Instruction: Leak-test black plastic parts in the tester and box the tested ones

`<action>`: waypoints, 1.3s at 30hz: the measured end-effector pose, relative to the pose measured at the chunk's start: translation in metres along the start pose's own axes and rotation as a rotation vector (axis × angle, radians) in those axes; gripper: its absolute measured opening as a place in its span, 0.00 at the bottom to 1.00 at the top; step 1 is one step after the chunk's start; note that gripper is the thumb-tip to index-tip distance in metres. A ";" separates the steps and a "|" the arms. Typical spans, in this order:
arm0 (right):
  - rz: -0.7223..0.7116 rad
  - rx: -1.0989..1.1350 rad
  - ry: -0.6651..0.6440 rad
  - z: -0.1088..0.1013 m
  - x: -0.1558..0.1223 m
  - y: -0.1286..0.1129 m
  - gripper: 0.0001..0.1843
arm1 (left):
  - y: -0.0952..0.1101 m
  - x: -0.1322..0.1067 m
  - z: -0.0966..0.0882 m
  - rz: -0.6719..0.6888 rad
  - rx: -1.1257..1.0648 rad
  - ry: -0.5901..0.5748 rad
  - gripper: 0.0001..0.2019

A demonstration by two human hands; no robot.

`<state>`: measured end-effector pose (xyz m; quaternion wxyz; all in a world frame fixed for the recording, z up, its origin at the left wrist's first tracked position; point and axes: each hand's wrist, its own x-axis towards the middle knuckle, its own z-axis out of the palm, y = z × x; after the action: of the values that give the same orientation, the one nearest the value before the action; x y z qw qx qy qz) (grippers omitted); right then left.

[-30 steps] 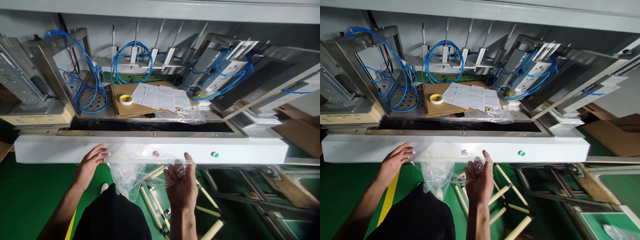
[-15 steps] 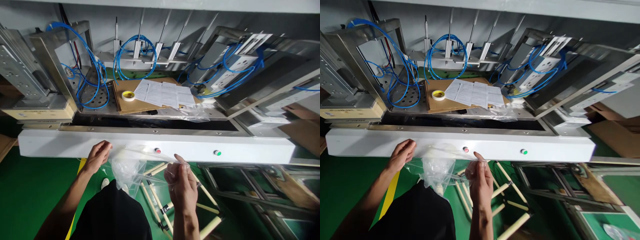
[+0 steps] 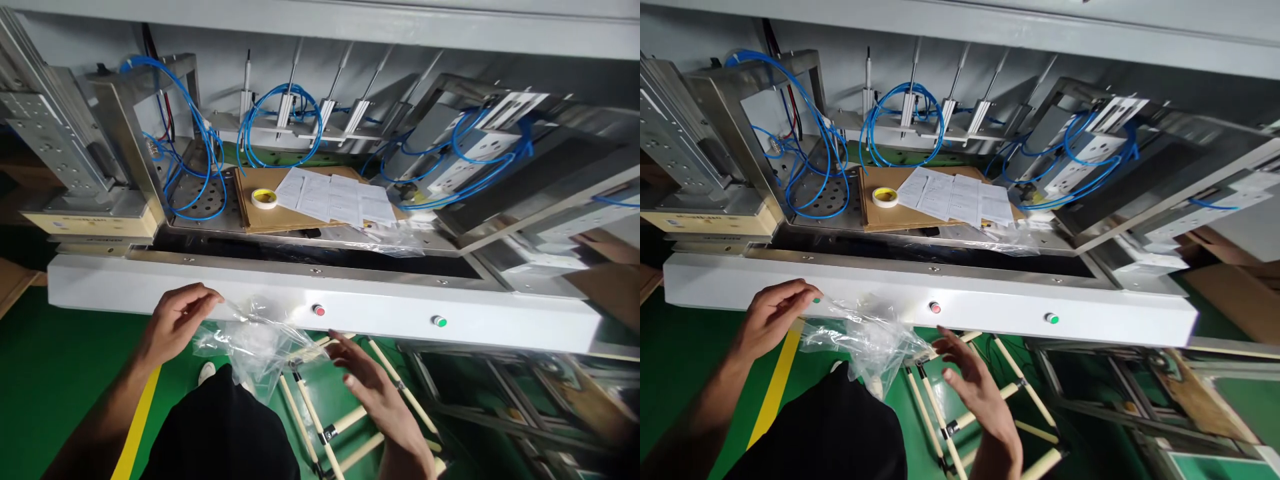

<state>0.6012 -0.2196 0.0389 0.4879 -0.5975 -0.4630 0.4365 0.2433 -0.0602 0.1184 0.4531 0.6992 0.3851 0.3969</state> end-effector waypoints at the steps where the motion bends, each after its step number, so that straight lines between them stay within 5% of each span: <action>1: -0.041 -0.001 0.037 0.000 0.005 0.000 0.35 | 0.006 0.000 -0.002 0.079 0.045 -0.043 0.13; 5: -0.211 -0.007 0.007 0.032 0.043 -0.030 0.40 | 0.026 0.000 -0.004 0.260 0.199 -0.280 0.11; 9: -0.255 -0.083 -0.459 0.072 0.088 -0.072 0.38 | 0.036 0.001 -0.004 0.360 0.321 -0.496 0.11; 11: -0.163 -0.102 -0.687 0.083 0.101 -0.080 0.30 | 0.037 0.000 -0.006 0.368 0.344 -0.535 0.10; 13: -0.056 -0.047 -0.781 0.089 0.105 -0.077 0.22 | 0.036 -0.002 -0.008 0.330 0.342 -0.532 0.09; 17: -0.024 0.129 -0.515 0.091 0.091 -0.063 0.22 | 0.026 -0.007 -0.014 0.126 0.293 -0.355 0.10; 22: -0.115 -0.001 -0.209 0.079 0.071 -0.072 0.20 | 0.009 -0.010 -0.019 -0.115 0.227 -0.229 0.15; 27: -0.158 -0.031 -0.117 0.071 0.060 -0.088 0.17 | 0.008 -0.007 -0.017 -0.169 0.121 -0.163 0.14; 32: -0.143 -0.036 -0.260 0.068 0.059 -0.086 0.15 | 0.007 0.008 -0.025 -0.221 -0.039 -0.153 0.15; 36: -0.171 0.168 0.008 0.067 0.062 -0.078 0.26 | -0.017 0.019 -0.031 -0.245 -0.462 -0.134 0.34; 39: -0.067 0.308 0.130 0.071 0.064 -0.074 0.28 | -0.037 0.014 -0.017 -0.266 -0.630 -0.153 0.47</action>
<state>0.5353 -0.1374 0.0974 0.6172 -0.5267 -0.3776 0.4462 0.2271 -0.0308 0.0910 0.7220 0.4963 0.2964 0.3803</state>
